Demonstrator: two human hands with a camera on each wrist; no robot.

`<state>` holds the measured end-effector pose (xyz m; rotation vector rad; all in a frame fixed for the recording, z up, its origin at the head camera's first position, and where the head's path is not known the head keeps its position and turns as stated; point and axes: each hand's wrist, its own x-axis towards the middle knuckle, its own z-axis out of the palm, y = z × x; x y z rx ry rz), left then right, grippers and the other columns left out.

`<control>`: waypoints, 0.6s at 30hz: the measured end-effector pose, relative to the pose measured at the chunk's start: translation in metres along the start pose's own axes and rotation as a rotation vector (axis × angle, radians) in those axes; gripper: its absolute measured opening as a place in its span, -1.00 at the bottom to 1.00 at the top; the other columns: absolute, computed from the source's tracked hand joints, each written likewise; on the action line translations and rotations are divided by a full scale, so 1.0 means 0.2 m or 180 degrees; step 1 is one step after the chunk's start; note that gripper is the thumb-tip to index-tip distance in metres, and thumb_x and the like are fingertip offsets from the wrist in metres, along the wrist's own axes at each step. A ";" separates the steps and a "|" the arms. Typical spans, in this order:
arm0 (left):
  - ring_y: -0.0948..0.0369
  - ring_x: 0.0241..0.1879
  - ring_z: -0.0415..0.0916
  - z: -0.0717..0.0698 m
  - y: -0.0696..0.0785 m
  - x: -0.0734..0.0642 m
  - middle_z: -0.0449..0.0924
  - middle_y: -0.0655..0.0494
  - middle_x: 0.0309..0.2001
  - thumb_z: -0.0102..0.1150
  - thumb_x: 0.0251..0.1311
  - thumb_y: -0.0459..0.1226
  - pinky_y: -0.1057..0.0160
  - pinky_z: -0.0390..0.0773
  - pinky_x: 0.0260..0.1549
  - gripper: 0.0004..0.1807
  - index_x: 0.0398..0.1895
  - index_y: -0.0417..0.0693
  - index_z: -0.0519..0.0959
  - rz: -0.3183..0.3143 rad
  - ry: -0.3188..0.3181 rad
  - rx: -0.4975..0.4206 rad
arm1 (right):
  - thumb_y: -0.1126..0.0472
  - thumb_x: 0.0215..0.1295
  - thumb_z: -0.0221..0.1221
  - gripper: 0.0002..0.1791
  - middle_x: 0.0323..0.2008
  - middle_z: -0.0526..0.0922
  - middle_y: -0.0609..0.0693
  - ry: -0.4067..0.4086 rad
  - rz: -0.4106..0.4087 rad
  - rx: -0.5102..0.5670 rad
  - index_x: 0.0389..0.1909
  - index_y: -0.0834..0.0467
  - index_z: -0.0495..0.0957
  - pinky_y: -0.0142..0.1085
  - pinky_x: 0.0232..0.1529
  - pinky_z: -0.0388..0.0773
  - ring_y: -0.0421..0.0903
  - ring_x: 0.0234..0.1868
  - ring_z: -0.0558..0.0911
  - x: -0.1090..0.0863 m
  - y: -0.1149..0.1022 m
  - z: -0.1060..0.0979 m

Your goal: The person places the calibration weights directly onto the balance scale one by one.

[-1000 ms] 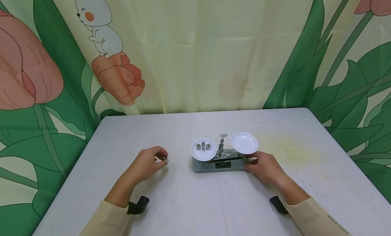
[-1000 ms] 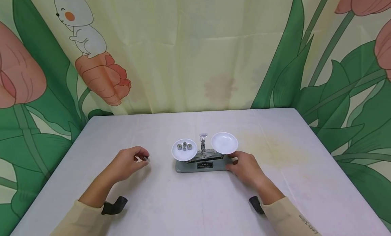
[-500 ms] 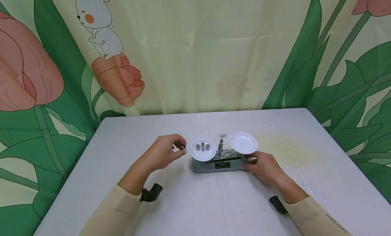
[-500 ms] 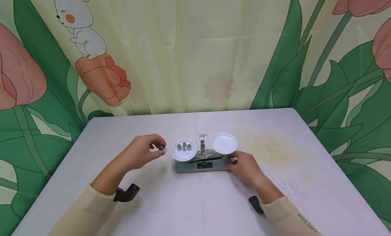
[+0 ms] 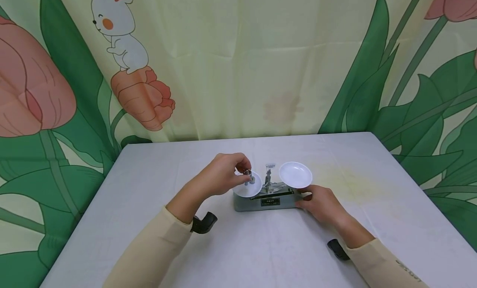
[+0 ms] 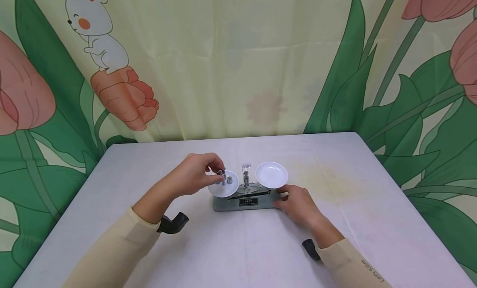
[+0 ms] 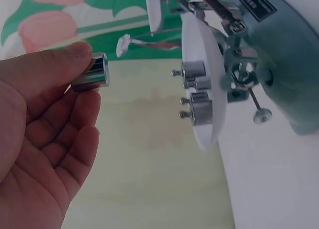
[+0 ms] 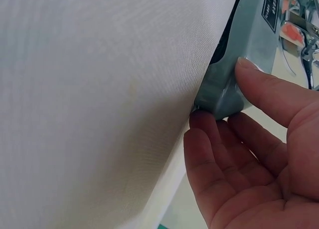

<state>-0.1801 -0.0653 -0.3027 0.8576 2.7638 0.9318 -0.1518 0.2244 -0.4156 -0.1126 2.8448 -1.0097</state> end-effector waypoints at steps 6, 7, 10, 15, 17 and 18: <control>0.26 -0.16 0.58 0.02 0.05 0.07 0.66 0.20 -0.24 0.41 0.20 -0.29 0.36 0.56 -0.24 -0.80 -0.18 -0.07 0.59 0.0075 -0.0087 0.0033 | 0.24 0.12 0.43 -0.45 0.05 0.65 0.26 0.0018 -0.0023 -0.0009 0.11 0.39 0.54 -0.03 -0.13 0.63 0.15 -0.07 0.69 0.00 0.00 0.00; 0.26 -0.16 0.58 0.03 0.06 0.08 0.66 0.20 -0.24 0.41 0.20 -0.29 0.36 0.56 -0.24 -0.80 -0.18 -0.06 0.59 0.0083 -0.0101 0.0041 | 0.24 0.12 0.43 -0.45 0.05 0.65 0.26 0.0020 -0.0026 -0.0010 0.11 0.39 0.54 -0.02 -0.13 0.63 0.15 -0.07 0.69 0.00 0.00 0.00; 0.27 -0.17 0.58 0.04 0.08 0.13 0.65 0.21 -0.25 0.41 0.21 -0.27 0.37 0.54 -0.22 -0.81 -0.18 -0.06 0.59 0.0171 -0.0118 0.0073 | 0.23 0.13 0.43 -0.45 0.05 0.64 0.26 0.0015 -0.0031 -0.0022 0.11 0.39 0.54 -0.01 -0.12 0.63 0.15 -0.07 0.69 0.00 0.00 0.00; 0.30 -0.16 0.57 0.07 0.12 0.19 0.66 0.22 -0.24 0.39 0.23 -0.27 0.40 0.52 -0.20 -0.82 -0.17 -0.04 0.59 0.0344 -0.0158 0.0122 | 0.22 0.13 0.43 -0.46 0.03 0.66 0.25 0.0031 -0.0057 -0.0052 0.10 0.38 0.56 -0.01 -0.11 0.63 0.14 -0.08 0.70 0.00 0.00 0.00; 0.31 -0.16 0.58 0.09 0.14 0.22 0.66 0.22 -0.23 0.39 0.23 -0.27 0.40 0.52 -0.20 -0.82 -0.17 -0.04 0.59 0.0391 -0.0189 0.0116 | 0.23 0.12 0.43 -0.47 0.02 0.67 0.24 0.0047 -0.0088 -0.0064 0.09 0.37 0.56 -0.01 -0.11 0.63 0.13 -0.09 0.71 0.00 0.01 0.01; 0.32 -0.16 0.58 0.09 0.15 0.23 0.67 0.21 -0.22 0.38 0.24 -0.27 0.41 0.52 -0.19 -0.82 -0.16 -0.05 0.59 0.0410 -0.0202 0.0104 | 0.22 0.12 0.43 -0.47 0.02 0.67 0.23 0.0052 -0.0104 -0.0075 0.09 0.37 0.57 -0.01 -0.11 0.63 0.12 -0.10 0.71 0.00 0.01 0.01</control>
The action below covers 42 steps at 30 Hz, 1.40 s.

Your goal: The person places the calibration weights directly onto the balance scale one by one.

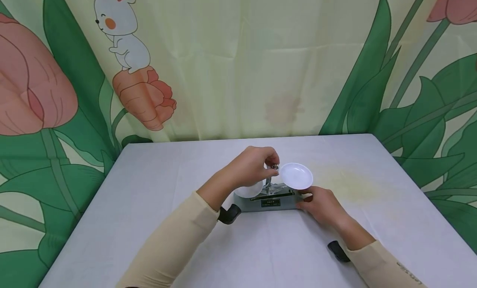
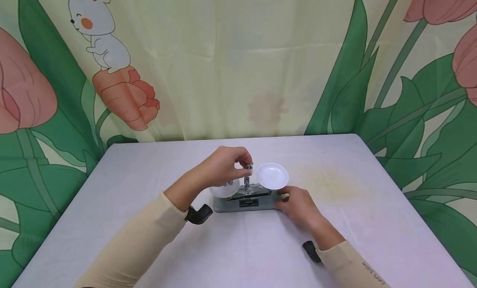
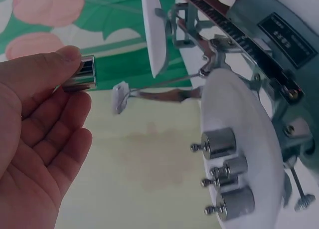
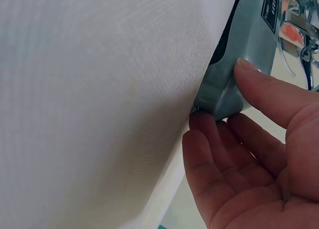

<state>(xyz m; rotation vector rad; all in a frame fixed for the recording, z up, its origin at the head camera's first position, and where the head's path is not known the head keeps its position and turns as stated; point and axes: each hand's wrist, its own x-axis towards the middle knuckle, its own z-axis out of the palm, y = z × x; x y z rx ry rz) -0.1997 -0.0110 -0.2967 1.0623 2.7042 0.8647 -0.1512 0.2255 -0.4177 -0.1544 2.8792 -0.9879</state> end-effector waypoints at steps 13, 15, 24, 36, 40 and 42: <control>0.33 -0.18 0.53 0.09 0.09 0.19 0.63 0.23 -0.21 0.34 0.28 -0.26 0.50 0.47 -0.22 -0.81 -0.12 -0.06 0.57 0.0044 -0.0302 0.0172 | 0.21 0.12 0.42 -0.52 -0.09 0.72 0.18 0.0019 -0.0118 0.0001 0.04 0.34 0.59 -0.02 -0.13 0.62 0.07 -0.15 0.73 0.00 0.01 -0.01; 0.33 -0.22 0.50 0.11 0.10 0.20 0.60 0.24 -0.25 0.34 0.28 -0.25 0.50 0.46 -0.25 -0.81 -0.12 -0.05 0.56 0.0033 -0.0338 0.0235 | 0.20 0.12 0.43 -0.52 -0.09 0.72 0.17 0.0017 -0.0144 0.0018 0.03 0.34 0.60 -0.04 -0.15 0.62 0.06 -0.16 0.74 0.00 0.02 -0.01; 0.32 -0.28 0.46 0.19 0.14 0.28 0.54 0.28 -0.31 0.27 0.32 -0.24 0.48 0.42 -0.30 -0.85 -0.11 -0.03 0.56 0.0134 -0.0483 0.0696 | 0.17 0.12 0.43 -0.50 -0.15 0.74 0.14 0.0005 -0.0152 0.0012 0.04 0.33 0.60 -0.07 -0.15 0.60 0.03 -0.15 0.74 0.00 0.02 -0.03; 0.30 -0.31 0.46 0.21 0.16 0.32 0.54 0.25 -0.34 0.23 0.31 -0.28 0.45 0.43 -0.38 -0.89 -0.15 -0.02 0.56 -0.0050 -0.0592 0.0952 | 0.19 0.13 0.42 -0.51 -0.12 0.73 0.16 -0.0033 -0.0099 0.0008 0.05 0.34 0.59 -0.09 -0.19 0.61 0.06 -0.14 0.73 0.00 0.01 -0.02; 0.29 -0.31 0.46 0.21 0.15 0.32 0.55 0.24 -0.33 0.23 0.31 -0.28 0.44 0.43 -0.37 -0.89 -0.15 -0.03 0.57 -0.0088 -0.0600 0.0951 | 0.20 0.13 0.42 -0.51 -0.08 0.72 0.17 -0.0025 -0.0108 0.0007 0.05 0.34 0.59 -0.07 -0.17 0.62 0.06 -0.13 0.73 0.00 0.02 -0.02; 0.28 -0.31 0.46 0.21 0.14 0.32 0.55 0.24 -0.32 0.24 0.31 -0.28 0.43 0.43 -0.36 -0.89 -0.15 -0.03 0.57 -0.0103 -0.0601 0.0946 | 0.20 0.13 0.42 -0.50 -0.07 0.71 0.18 -0.0024 -0.0116 0.0006 0.05 0.35 0.59 -0.06 -0.16 0.62 0.07 -0.13 0.73 0.00 0.02 -0.02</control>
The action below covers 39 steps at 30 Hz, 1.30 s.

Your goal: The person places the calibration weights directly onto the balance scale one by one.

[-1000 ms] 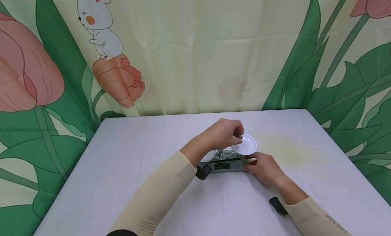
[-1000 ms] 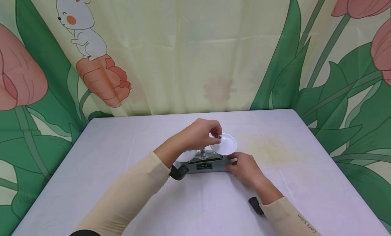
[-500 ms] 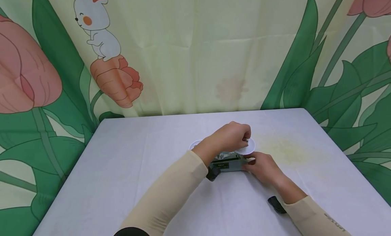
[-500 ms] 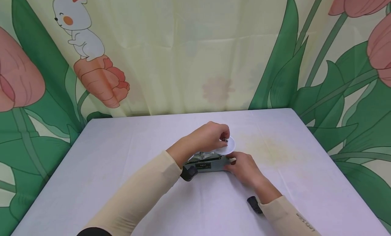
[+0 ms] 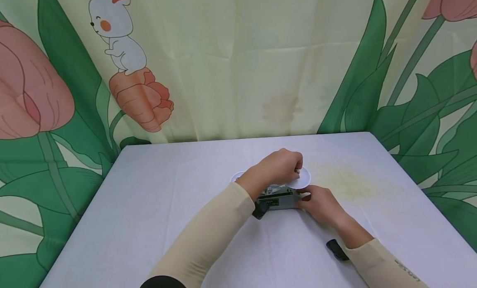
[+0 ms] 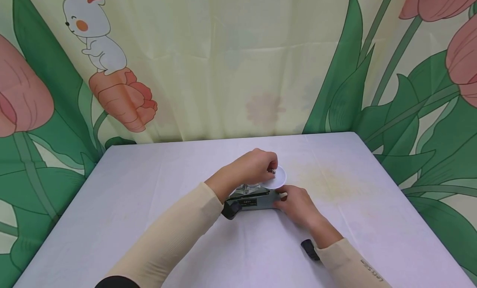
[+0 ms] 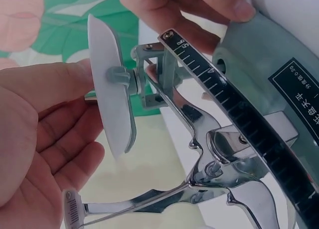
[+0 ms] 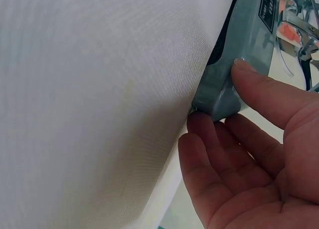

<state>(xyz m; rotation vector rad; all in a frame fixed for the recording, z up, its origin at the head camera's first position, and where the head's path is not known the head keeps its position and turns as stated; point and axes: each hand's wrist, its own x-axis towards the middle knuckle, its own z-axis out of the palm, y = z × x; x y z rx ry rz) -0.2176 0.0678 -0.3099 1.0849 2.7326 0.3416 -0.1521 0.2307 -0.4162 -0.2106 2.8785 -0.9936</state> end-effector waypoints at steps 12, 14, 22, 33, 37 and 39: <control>0.28 -0.28 0.47 0.00 -0.01 0.00 0.56 0.23 -0.30 0.26 0.31 -0.23 0.42 0.45 -0.32 -0.81 -0.07 -0.04 0.56 -0.0010 -0.0016 -0.0005 | 0.21 0.12 0.42 -0.50 -0.05 0.71 0.19 0.0014 -0.0003 0.0030 0.06 0.36 0.58 -0.05 -0.14 0.62 0.07 -0.13 0.73 0.00 0.01 0.01; 0.28 -0.27 0.48 0.00 -0.01 0.00 0.56 0.23 -0.29 0.26 0.31 -0.22 0.42 0.45 -0.31 -0.80 -0.06 -0.04 0.56 -0.0018 -0.0003 -0.0027 | 0.21 0.13 0.42 -0.50 -0.04 0.70 0.19 0.0019 0.0003 0.0027 0.06 0.35 0.58 -0.04 -0.13 0.62 0.08 -0.12 0.73 0.00 0.01 0.01; 0.29 -0.28 0.48 -0.01 -0.01 0.00 0.56 0.22 -0.28 0.23 0.33 -0.25 0.43 0.46 -0.32 -0.81 -0.04 -0.05 0.56 -0.0052 -0.0007 -0.0102 | 0.21 0.11 0.43 -0.51 -0.06 0.71 0.18 0.0041 -0.0025 0.0033 0.04 0.34 0.59 -0.03 -0.13 0.61 0.07 -0.13 0.73 0.00 0.01 0.01; 0.29 -0.27 0.47 0.00 -0.01 0.00 0.57 0.23 -0.27 0.25 0.33 -0.23 0.42 0.46 -0.29 -0.80 -0.04 -0.04 0.56 -0.0120 -0.0059 -0.0074 | 0.21 0.10 0.44 -0.52 -0.04 0.70 0.16 0.0065 -0.0093 0.0053 0.02 0.32 0.59 -0.04 -0.14 0.61 0.06 -0.14 0.73 0.00 0.02 0.01; 0.29 -0.26 0.47 0.00 -0.01 0.00 0.56 0.23 -0.27 0.26 0.32 -0.24 0.42 0.46 -0.28 -0.80 -0.05 -0.04 0.56 -0.0117 -0.0091 -0.0059 | 0.23 0.11 0.43 -0.53 -0.03 0.70 0.17 0.0071 -0.0082 0.0042 0.03 0.33 0.59 -0.03 -0.11 0.61 0.08 -0.13 0.73 0.00 0.02 0.01; 0.28 -0.26 0.48 0.00 -0.01 0.00 0.56 0.23 -0.27 0.26 0.31 -0.25 0.42 0.46 -0.28 -0.80 -0.05 -0.04 0.56 -0.0110 -0.0100 -0.0059 | 0.23 0.12 0.43 -0.53 -0.02 0.69 0.18 0.0067 -0.0078 0.0033 0.03 0.33 0.59 -0.02 -0.11 0.61 0.09 -0.12 0.73 0.00 0.01 0.01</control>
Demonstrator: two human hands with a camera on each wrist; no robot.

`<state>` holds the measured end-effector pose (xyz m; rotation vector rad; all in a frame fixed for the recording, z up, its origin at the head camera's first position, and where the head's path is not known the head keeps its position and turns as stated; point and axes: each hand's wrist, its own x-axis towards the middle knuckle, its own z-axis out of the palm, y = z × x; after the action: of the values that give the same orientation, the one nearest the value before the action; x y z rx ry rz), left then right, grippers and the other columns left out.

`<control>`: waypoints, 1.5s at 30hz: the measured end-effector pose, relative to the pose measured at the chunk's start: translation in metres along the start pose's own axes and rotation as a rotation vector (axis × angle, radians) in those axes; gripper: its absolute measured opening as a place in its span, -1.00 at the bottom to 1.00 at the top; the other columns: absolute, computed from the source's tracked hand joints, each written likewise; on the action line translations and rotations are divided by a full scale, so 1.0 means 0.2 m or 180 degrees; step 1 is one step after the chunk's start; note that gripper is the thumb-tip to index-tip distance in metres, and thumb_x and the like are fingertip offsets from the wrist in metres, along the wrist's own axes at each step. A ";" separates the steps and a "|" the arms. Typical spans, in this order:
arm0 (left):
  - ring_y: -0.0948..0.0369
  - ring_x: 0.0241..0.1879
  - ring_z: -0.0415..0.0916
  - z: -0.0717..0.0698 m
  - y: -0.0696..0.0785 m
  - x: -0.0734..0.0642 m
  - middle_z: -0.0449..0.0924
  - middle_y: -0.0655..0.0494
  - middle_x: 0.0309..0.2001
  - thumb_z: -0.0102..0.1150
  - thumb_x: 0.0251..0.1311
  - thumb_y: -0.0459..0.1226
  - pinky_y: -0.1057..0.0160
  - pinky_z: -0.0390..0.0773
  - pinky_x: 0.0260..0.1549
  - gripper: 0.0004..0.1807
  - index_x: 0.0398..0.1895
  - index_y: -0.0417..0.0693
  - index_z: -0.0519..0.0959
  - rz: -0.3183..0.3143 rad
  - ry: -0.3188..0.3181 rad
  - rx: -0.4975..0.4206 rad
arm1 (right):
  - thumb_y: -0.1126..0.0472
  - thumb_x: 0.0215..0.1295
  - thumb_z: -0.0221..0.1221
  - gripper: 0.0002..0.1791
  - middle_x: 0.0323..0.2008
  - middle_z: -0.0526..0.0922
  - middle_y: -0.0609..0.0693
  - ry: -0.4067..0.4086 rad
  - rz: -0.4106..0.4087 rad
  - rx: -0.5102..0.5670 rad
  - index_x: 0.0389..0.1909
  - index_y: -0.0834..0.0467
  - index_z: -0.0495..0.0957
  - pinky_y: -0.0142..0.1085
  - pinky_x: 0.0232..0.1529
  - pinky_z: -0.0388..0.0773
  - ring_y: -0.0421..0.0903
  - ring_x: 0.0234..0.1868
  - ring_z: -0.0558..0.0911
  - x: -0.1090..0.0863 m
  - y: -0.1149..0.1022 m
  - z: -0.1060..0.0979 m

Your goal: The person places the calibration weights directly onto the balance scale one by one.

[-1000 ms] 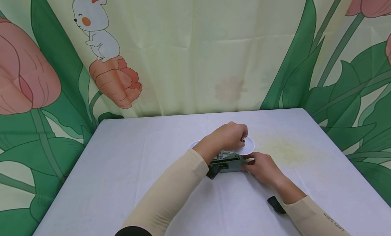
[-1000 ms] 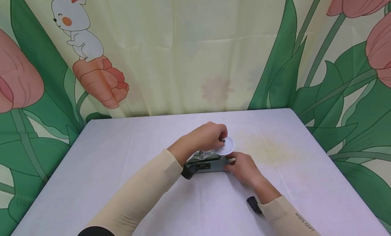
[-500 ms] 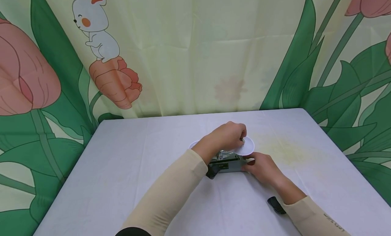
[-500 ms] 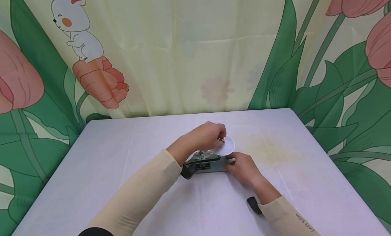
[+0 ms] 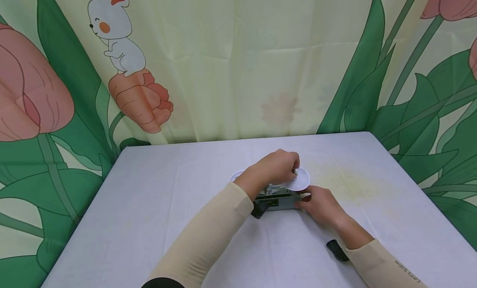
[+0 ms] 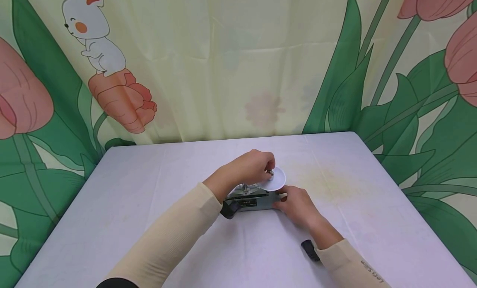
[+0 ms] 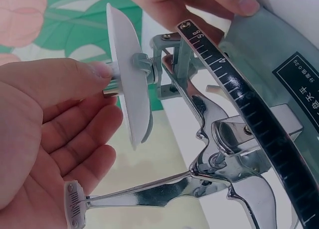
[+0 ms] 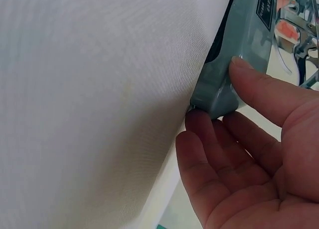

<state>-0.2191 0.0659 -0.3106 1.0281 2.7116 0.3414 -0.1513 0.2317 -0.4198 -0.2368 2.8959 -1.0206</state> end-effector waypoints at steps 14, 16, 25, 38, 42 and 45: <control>0.29 -0.28 0.47 0.00 0.00 0.00 0.55 0.25 -0.31 0.24 0.31 -0.24 0.42 0.45 -0.29 -0.80 -0.05 -0.04 0.55 0.0026 0.0008 -0.0004 | 0.23 0.12 0.42 -0.53 -0.04 0.70 0.19 -0.0015 0.0007 -0.0040 0.02 0.34 0.59 0.00 -0.10 0.61 0.11 -0.12 0.72 0.00 0.00 0.00; 0.28 -0.28 0.47 0.00 0.00 0.00 0.55 0.25 -0.31 0.24 0.31 -0.24 0.42 0.45 -0.29 -0.80 -0.04 -0.05 0.55 0.0033 0.0012 0.0004 | 0.23 0.12 0.42 -0.53 -0.04 0.70 0.19 -0.0013 0.0008 -0.0040 0.02 0.34 0.59 -0.01 -0.10 0.61 0.11 -0.11 0.72 0.00 0.00 0.00; 0.27 -0.22 0.47 -0.03 -0.01 -0.02 0.58 0.18 -0.16 0.27 0.29 -0.22 0.40 0.46 -0.26 -0.70 0.05 -0.07 0.55 0.0059 0.0082 -0.0116 | 0.21 0.12 0.43 -0.53 -0.05 0.71 0.16 -0.0002 0.0006 -0.0060 0.03 0.32 0.60 -0.03 -0.12 0.61 0.08 -0.12 0.73 0.00 0.00 0.00; 0.25 -0.01 0.50 -0.11 -0.13 -0.17 0.61 0.08 0.03 0.29 0.30 -0.21 0.37 0.47 0.02 -0.62 0.12 -0.12 0.52 0.0116 0.0321 -0.0466 | 0.25 0.11 0.42 -0.49 0.02 0.67 0.23 -0.0031 0.0094 -0.0006 0.07 0.35 0.57 0.05 -0.05 0.60 0.14 -0.09 0.71 0.01 0.00 0.02; 0.24 0.04 0.52 -0.12 -0.17 -0.23 0.62 0.09 0.02 0.30 0.30 -0.23 0.36 0.46 0.07 -0.65 0.09 -0.12 0.53 0.0126 0.0416 -0.0667 | 0.24 0.11 0.43 -0.46 0.03 0.66 0.24 -0.0056 0.0132 -0.0004 0.09 0.37 0.55 0.07 -0.06 0.60 0.17 -0.07 0.70 0.01 -0.01 0.01; 0.24 0.05 0.53 -0.13 -0.20 -0.27 0.61 0.12 0.00 0.30 0.30 -0.23 0.34 0.47 0.07 -0.66 0.07 -0.11 0.53 0.0109 0.0490 -0.0786 | 0.23 0.11 0.44 -0.46 0.03 0.66 0.25 -0.0059 0.0144 -0.0004 0.09 0.37 0.55 0.07 -0.06 0.59 0.17 -0.07 0.70 0.01 -0.01 0.01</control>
<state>-0.2111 -0.0029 -0.2905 1.0152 2.6962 0.7694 -0.1529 0.2287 -0.4203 -0.1790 2.8716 -1.0043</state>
